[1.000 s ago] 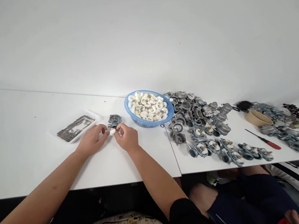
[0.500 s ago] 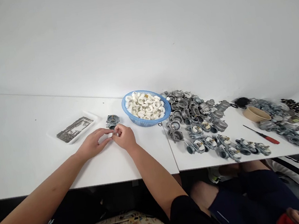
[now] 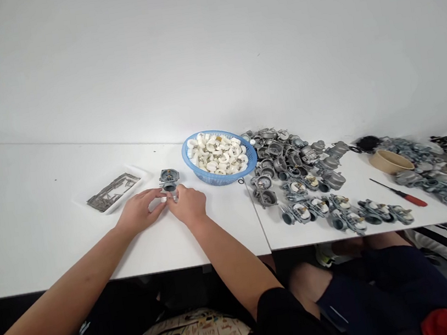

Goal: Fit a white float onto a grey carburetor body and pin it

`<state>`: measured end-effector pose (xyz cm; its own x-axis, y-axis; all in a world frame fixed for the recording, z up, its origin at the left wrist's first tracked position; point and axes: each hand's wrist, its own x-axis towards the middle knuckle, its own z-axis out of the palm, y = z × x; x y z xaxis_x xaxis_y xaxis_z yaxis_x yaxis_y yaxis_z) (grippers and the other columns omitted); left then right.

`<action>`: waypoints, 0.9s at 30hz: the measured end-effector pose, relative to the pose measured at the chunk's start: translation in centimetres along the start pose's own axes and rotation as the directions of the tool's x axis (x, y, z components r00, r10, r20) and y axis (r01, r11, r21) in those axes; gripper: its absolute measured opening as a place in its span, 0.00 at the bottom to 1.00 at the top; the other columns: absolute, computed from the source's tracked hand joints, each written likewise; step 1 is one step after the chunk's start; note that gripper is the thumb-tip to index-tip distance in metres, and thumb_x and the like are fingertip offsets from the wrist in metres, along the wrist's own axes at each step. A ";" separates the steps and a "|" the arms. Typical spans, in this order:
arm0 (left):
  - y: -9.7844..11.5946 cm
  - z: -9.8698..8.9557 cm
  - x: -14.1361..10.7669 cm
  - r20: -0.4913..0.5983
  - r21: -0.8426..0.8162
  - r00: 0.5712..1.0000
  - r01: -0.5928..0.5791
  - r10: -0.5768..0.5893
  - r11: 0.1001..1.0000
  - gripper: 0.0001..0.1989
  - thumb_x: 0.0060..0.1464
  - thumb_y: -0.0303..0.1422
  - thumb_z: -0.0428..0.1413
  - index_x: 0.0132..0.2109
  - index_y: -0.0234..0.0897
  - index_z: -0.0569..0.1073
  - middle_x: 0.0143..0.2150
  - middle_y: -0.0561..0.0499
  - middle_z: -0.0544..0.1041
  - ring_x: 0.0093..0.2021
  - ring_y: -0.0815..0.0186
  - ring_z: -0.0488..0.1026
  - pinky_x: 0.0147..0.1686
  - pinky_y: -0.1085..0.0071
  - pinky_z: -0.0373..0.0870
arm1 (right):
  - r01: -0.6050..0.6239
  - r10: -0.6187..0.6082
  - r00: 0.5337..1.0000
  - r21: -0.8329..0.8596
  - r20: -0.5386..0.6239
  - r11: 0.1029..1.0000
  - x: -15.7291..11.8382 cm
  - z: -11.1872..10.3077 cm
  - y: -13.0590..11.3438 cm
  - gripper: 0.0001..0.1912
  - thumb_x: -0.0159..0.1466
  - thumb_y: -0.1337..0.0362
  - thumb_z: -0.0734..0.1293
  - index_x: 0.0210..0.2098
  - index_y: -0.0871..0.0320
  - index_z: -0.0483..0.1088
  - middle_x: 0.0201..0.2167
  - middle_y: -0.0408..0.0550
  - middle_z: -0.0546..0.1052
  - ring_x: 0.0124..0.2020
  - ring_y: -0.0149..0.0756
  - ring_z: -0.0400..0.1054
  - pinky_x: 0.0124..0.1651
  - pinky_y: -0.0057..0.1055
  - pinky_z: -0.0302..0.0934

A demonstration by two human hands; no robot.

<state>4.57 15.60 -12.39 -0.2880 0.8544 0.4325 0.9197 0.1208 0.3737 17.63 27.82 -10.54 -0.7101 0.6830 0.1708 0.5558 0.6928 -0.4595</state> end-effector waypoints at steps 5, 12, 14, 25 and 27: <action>0.3 0.1 0.1 -0.125 0.059 0.987 -0.092 0.099 0.994 0.06 0.57 0.35 0.54 0.36 0.40 0.74 0.37 0.51 0.82 0.39 0.61 0.79 0.56 0.59 0.69 | 0.027 -0.027 1.000 0.125 -0.003 0.992 0.0 0.3 -0.1 0.14 0.65 0.48 0.65 0.36 0.53 0.68 0.24 0.41 0.74 0.26 0.34 0.67 0.29 0.28 0.47; 0.5 0.3 0.2 -0.221 0.060 0.974 -0.034 0.046 0.998 0.03 0.55 0.34 0.55 0.36 0.40 0.73 0.31 0.52 0.81 0.32 0.61 0.78 0.34 0.66 0.71 | 0.062 -0.075 0.997 0.399 0.017 0.915 0.5 0.8 -0.3 0.11 0.67 0.52 0.63 0.39 0.52 0.69 0.26 0.40 0.75 0.27 0.34 0.69 0.31 0.27 0.55; 0.4 0.4 0.3 -0.226 0.004 0.974 -0.012 0.013 1.000 0.04 0.54 0.34 0.55 0.37 0.40 0.71 0.35 0.51 0.82 0.35 0.60 0.79 0.33 0.67 0.71 | 0.043 -0.060 0.998 0.533 0.016 0.845 0.8 1.0 -0.1 0.14 0.64 0.52 0.66 0.46 0.52 0.67 0.27 0.39 0.76 0.27 0.34 0.70 0.32 0.28 0.58; 0.5 0.5 0.2 -0.200 -0.202 0.974 0.065 -0.106 0.977 0.09 0.52 0.36 0.57 0.37 0.42 0.65 0.43 0.49 0.83 0.45 0.57 0.80 0.38 0.65 0.75 | -0.023 -0.053 0.997 0.866 0.058 0.499 1.4 1.9 -0.2 0.19 0.56 0.55 0.72 0.34 0.53 0.57 0.19 0.32 0.64 0.20 0.26 0.58 0.26 0.23 0.55; 0.5 0.3 0.1 -0.176 -0.259 0.978 0.061 -0.109 0.964 0.10 0.51 0.36 0.58 0.38 0.42 0.64 0.43 0.49 0.82 0.46 0.57 0.80 0.40 0.65 0.76 | -0.044 -0.068 0.994 0.889 0.084 0.456 1.4 1.7 -0.4 0.20 0.55 0.56 0.72 0.32 0.53 0.54 0.19 0.31 0.62 0.20 0.25 0.58 0.25 0.23 0.55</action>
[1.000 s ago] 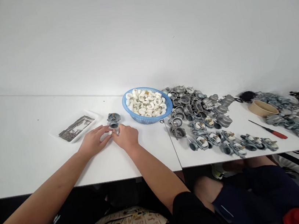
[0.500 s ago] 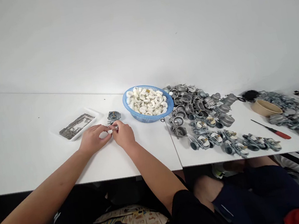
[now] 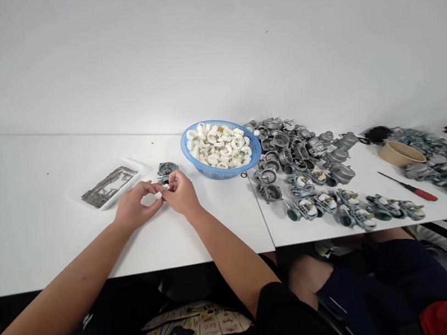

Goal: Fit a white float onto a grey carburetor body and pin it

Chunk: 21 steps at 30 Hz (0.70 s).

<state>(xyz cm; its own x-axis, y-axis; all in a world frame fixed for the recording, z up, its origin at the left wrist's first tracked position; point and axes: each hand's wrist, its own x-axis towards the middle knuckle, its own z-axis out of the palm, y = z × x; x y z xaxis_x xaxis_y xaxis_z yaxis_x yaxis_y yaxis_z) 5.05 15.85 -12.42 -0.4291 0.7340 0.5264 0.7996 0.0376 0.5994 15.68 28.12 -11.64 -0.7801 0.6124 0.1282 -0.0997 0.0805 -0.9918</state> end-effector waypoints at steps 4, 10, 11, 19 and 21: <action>0.0 -0.6 -0.2 0.101 -0.187 0.995 0.023 -0.004 0.982 0.14 0.52 0.37 0.62 0.40 0.41 0.65 0.42 0.49 0.80 0.49 0.57 0.79 0.47 0.63 0.76 | -0.047 0.045 0.998 0.040 0.046 0.998 0.1 -0.3 -0.5 0.21 0.53 0.58 0.73 0.30 0.54 0.54 0.21 0.33 0.62 0.22 0.26 0.63 0.26 0.23 0.58; 0.1 -0.5 0.0 0.072 -0.389 0.997 0.048 -0.022 0.920 0.15 0.54 0.37 0.63 0.43 0.40 0.67 0.42 0.48 0.79 0.47 0.59 0.79 0.51 0.59 0.76 | -0.105 0.088 0.988 0.137 0.123 0.985 0.6 -0.9 -0.9 0.23 0.50 0.58 0.76 0.29 0.54 0.55 0.22 0.33 0.64 0.24 0.27 0.63 0.30 0.26 0.64; 0.1 -0.4 0.1 0.058 -0.414 0.998 0.055 -0.034 0.908 0.17 0.53 0.37 0.64 0.46 0.40 0.67 0.43 0.47 0.78 0.46 0.59 0.79 0.50 0.59 0.77 | -0.112 0.090 0.984 0.143 0.152 0.983 0.6 -0.9 -1.0 0.23 0.51 0.56 0.76 0.30 0.55 0.56 0.23 0.34 0.66 0.24 0.26 0.63 0.30 0.25 0.64; -0.5 -0.6 0.3 -0.089 -0.423 0.984 0.103 -0.155 0.900 0.22 0.54 0.38 0.63 0.56 0.43 0.71 0.50 0.45 0.75 0.48 0.61 0.73 0.45 0.64 0.74 | -0.077 0.067 0.974 0.037 0.218 0.996 -0.4 -1.2 -2.2 0.17 0.59 0.53 0.72 0.34 0.55 0.62 0.34 0.39 0.70 0.25 0.24 0.61 0.32 0.26 0.65; -0.7 -0.7 0.4 -0.165 -0.384 0.975 0.074 -0.148 0.920 0.23 0.54 0.37 0.63 0.56 0.43 0.71 0.50 0.45 0.74 0.47 0.62 0.73 0.46 0.65 0.74 | 0.023 -0.012 0.986 -0.060 0.169 0.998 -0.6 -1.5 -2.4 0.14 0.61 0.54 0.70 0.35 0.55 0.63 0.31 0.39 0.68 0.23 0.24 0.58 0.29 0.26 0.61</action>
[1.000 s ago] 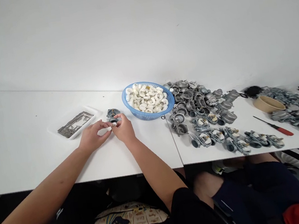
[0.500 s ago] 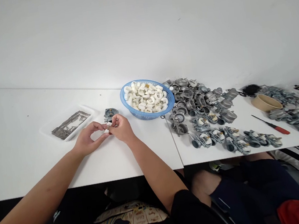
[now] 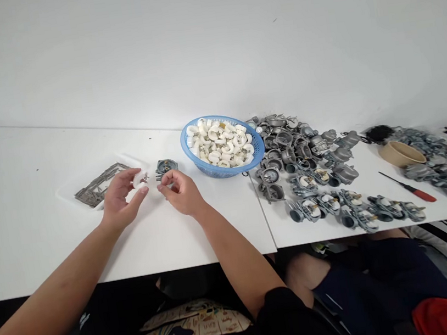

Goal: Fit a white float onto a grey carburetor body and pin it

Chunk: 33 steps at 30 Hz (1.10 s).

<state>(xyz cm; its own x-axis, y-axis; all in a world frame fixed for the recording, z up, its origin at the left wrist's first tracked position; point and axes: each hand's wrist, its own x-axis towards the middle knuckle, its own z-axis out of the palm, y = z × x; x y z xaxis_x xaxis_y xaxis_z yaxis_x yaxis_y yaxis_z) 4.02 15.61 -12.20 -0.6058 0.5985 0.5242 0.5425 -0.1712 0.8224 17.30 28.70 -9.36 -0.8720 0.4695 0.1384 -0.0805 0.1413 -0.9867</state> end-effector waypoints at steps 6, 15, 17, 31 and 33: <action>1.0 -0.5 1.1 -0.018 0.119 0.998 -0.060 0.063 0.991 0.22 0.55 0.39 0.62 0.56 0.42 0.73 0.53 0.45 0.76 0.50 0.60 0.74 0.48 0.64 0.74 | 0.152 -0.231 0.957 -0.373 -0.176 0.915 -0.4 -0.5 -0.3 0.12 0.63 0.54 0.69 0.39 0.54 0.65 0.33 0.42 0.71 0.28 0.30 0.62 0.32 0.28 0.60; 1.0 0.2 6.8 0.022 0.153 0.997 -0.073 0.070 0.986 0.32 0.49 0.40 0.64 0.60 0.38 0.71 0.51 0.45 0.78 0.45 0.62 0.76 0.48 0.64 0.74 | 0.228 -0.349 0.910 -0.433 -0.225 0.872 -0.2 -0.3 0.7 0.16 0.69 0.59 0.61 0.55 0.54 0.62 0.54 0.51 0.71 0.47 0.38 0.68 0.47 0.36 0.67; 0.1 0.8 7.4 -0.028 0.118 0.999 -0.033 0.036 0.992 0.32 0.50 0.41 0.63 0.61 0.37 0.71 0.52 0.44 0.78 0.48 0.60 0.75 0.49 0.64 0.73 | 0.197 -0.330 0.910 -0.436 -0.253 0.878 0.0 -0.3 1.5 0.19 0.68 0.59 0.61 0.58 0.54 0.59 0.58 0.53 0.68 0.51 0.41 0.67 0.52 0.40 0.67; -2.6 1.6 6.3 0.212 0.064 0.956 0.195 -0.204 0.979 0.29 0.46 0.45 0.67 0.54 0.41 0.75 0.51 0.47 0.77 0.49 0.60 0.72 0.57 0.60 0.68 | -0.007 -0.143 0.956 -0.507 -0.257 0.862 1.6 1.1 4.1 0.42 0.57 0.60 0.71 0.64 0.61 0.48 0.63 0.66 0.61 0.65 0.58 0.55 0.66 0.58 0.54; -3.2 1.9 6.4 0.233 0.022 0.949 0.214 -0.213 0.977 0.29 0.46 0.45 0.67 0.54 0.40 0.75 0.52 0.46 0.77 0.50 0.60 0.73 0.58 0.59 0.67 | 0.013 -0.186 0.943 -0.526 -0.277 0.850 2.1 1.4 4.4 0.43 0.57 0.59 0.72 0.65 0.63 0.49 0.63 0.67 0.62 0.65 0.58 0.56 0.65 0.56 0.55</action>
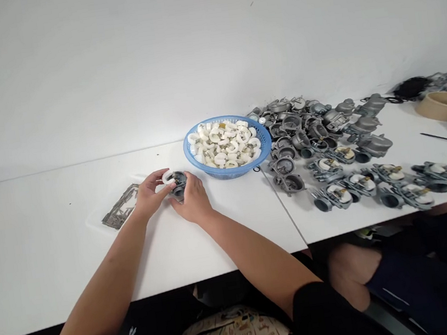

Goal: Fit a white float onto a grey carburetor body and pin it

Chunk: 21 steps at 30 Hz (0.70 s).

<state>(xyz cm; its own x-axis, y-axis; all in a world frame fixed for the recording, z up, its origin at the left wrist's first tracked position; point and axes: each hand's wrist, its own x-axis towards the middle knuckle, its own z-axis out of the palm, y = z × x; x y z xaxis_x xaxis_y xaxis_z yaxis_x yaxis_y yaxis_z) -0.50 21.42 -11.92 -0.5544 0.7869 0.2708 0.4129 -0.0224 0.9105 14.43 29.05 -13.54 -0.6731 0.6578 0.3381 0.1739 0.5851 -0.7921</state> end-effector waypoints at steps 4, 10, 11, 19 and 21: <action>-0.4 0.3 0.0 -0.018 0.004 1.000 0.009 -0.009 1.000 0.29 0.44 0.45 0.67 0.53 0.41 0.76 0.55 0.45 0.77 0.55 0.56 0.72 0.58 0.57 0.67 | 0.000 0.000 1.000 -0.006 -0.021 1.000 0.5 0.4 0.6 0.40 0.59 0.59 0.71 0.64 0.62 0.52 0.62 0.65 0.64 0.63 0.57 0.58 0.64 0.54 0.56; 0.2 0.5 -0.3 0.075 -0.112 0.996 -0.042 0.050 0.993 0.27 0.44 0.41 0.68 0.51 0.38 0.75 0.61 0.41 0.73 0.62 0.52 0.69 0.61 0.55 0.66 | -0.037 0.038 0.999 0.058 -0.025 0.998 1.0 0.2 1.0 0.38 0.57 0.58 0.73 0.61 0.63 0.57 0.55 0.62 0.72 0.55 0.55 0.67 0.58 0.50 0.62; 0.3 0.6 -0.4 0.088 -0.123 0.995 -0.035 0.046 0.992 0.27 0.44 0.41 0.68 0.51 0.38 0.75 0.60 0.41 0.74 0.61 0.52 0.70 0.61 0.54 0.66 | -0.027 0.029 0.999 0.079 -0.017 0.997 1.0 0.1 1.1 0.36 0.57 0.60 0.73 0.60 0.62 0.58 0.55 0.61 0.72 0.55 0.53 0.68 0.58 0.49 0.63; 0.4 1.0 -0.8 0.087 -0.041 0.996 -0.017 0.021 0.999 0.26 0.45 0.43 0.68 0.50 0.40 0.75 0.51 0.44 0.79 0.54 0.54 0.75 0.57 0.54 0.69 | 0.040 -0.046 0.999 0.209 0.020 0.977 1.3 -0.2 1.6 0.33 0.56 0.70 0.69 0.61 0.57 0.61 0.60 0.54 0.70 0.60 0.46 0.66 0.63 0.44 0.60; 0.3 1.1 -0.8 0.097 -0.045 0.995 -0.023 0.027 0.999 0.26 0.45 0.43 0.67 0.50 0.40 0.75 0.51 0.44 0.79 0.54 0.55 0.75 0.57 0.54 0.70 | 0.017 -0.021 1.000 0.200 0.021 0.980 1.4 -0.3 1.7 0.32 0.57 0.69 0.69 0.61 0.57 0.61 0.60 0.53 0.71 0.59 0.47 0.67 0.63 0.44 0.61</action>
<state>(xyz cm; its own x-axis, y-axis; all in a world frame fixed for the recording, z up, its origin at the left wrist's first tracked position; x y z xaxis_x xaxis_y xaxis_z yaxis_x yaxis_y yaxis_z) 0.82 21.49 -12.19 -0.4703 0.8423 0.2634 0.3924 -0.0678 0.9173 13.97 31.07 -14.26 -0.6913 0.6353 0.3442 0.0151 0.4889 -0.8722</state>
